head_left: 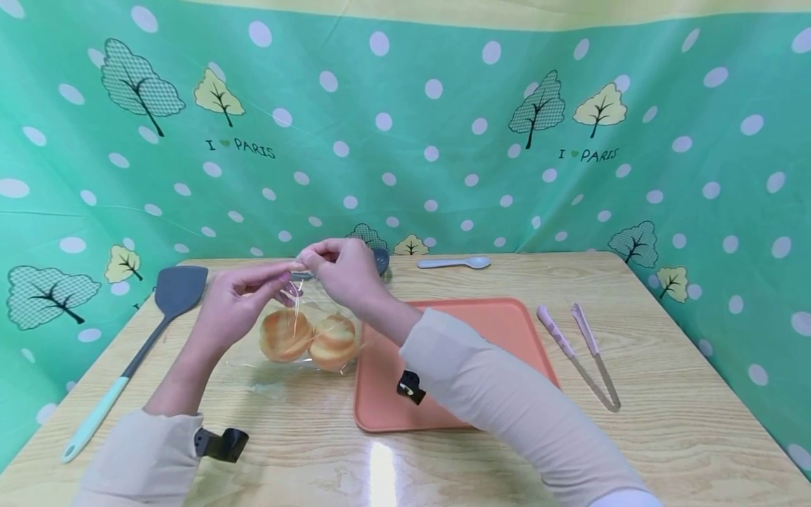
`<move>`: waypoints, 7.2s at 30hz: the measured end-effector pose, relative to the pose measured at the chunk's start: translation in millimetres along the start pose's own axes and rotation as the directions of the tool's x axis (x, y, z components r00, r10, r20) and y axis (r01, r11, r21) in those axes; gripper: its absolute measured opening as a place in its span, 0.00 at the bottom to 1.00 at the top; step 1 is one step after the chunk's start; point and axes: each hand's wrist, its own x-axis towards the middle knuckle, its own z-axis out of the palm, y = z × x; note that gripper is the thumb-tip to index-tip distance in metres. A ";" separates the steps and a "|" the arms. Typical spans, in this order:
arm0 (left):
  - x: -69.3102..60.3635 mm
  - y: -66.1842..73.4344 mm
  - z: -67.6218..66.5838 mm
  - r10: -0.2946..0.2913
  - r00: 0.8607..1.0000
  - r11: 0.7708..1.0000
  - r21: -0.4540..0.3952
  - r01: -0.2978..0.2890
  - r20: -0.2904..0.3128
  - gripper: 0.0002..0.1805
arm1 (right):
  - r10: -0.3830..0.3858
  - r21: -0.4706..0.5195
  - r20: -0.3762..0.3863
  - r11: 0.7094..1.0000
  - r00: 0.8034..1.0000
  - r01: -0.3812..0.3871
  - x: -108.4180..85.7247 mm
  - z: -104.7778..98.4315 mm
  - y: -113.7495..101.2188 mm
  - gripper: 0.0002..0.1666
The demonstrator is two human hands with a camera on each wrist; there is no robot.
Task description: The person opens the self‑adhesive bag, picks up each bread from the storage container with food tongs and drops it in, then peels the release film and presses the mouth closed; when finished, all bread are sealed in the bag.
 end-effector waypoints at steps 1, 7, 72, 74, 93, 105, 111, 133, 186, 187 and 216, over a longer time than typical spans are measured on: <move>-0.4 -0.5 -0.2 0.002 1.000 1.000 0.000 -0.002 0.004 0.13 | -0.002 0.015 -0.003 1.000 1.000 0.002 0.6 -0.7 0.5 0.09; -3.0 -1.5 -3.6 -0.015 1.000 1.000 0.013 0.015 0.013 0.15 | -0.090 0.042 0.012 0.995 0.996 0.089 3.6 -10.3 6.8 0.11; -12.1 -30.6 -19.8 -0.115 0.962 0.992 0.021 0.124 -0.246 0.09 | -0.210 -0.261 0.134 0.935 0.968 0.239 6.9 -71.0 46.9 0.09; -12.3 -31.4 -19.9 -0.120 0.960 0.992 0.011 0.127 -0.254 0.09 | -0.198 -0.261 0.125 0.939 0.972 0.225 6.5 -73.7 48.7 0.09; -14.1 -40.4 -17.4 -0.155 0.915 0.987 -0.086 0.133 -0.373 0.11 | -0.180 -0.201 0.051 0.962 0.982 0.187 3.8 -105.3 68.6 0.08; -13.9 -42.5 -16.4 -0.202 0.890 0.978 -0.134 0.160 -0.408 0.10 | -0.198 -0.117 0.042 0.972 0.979 0.202 -2.9 -128.0 74.3 0.10; -10.8 -43.2 -14.9 -0.212 0.877 0.967 -0.220 0.126 -0.432 0.08 | -0.214 -0.115 0.032 0.970 0.976 0.216 -6.7 -138.6 79.4 0.11; -11.1 -43.4 -14.6 -0.210 0.866 0.978 -0.109 0.180 -0.453 0.09 | -0.185 -0.137 -0.033 0.974 0.982 0.179 -21.1 -184.1 96.2 0.12; -2.5 -42.0 -4.3 -0.188 0.889 0.981 -0.128 0.147 -0.418 0.10 | -0.293 0.084 -0.228 0.944 0.929 0.319 -41.4 -200.8 78.2 0.11; -2.6 -41.9 -4.5 -0.198 0.888 0.979 -0.137 0.154 -0.415 0.11 | -0.297 0.067 -0.191 0.947 0.936 0.315 -44.5 -199.0 75.5 0.11; -0.6 -42.8 -3.7 -0.143 0.891 0.990 -0.061 0.130 -0.430 0.12 | -0.109 0.246 0.496 0.969 0.862 -0.019 -137.3 -114.4 82.0 0.10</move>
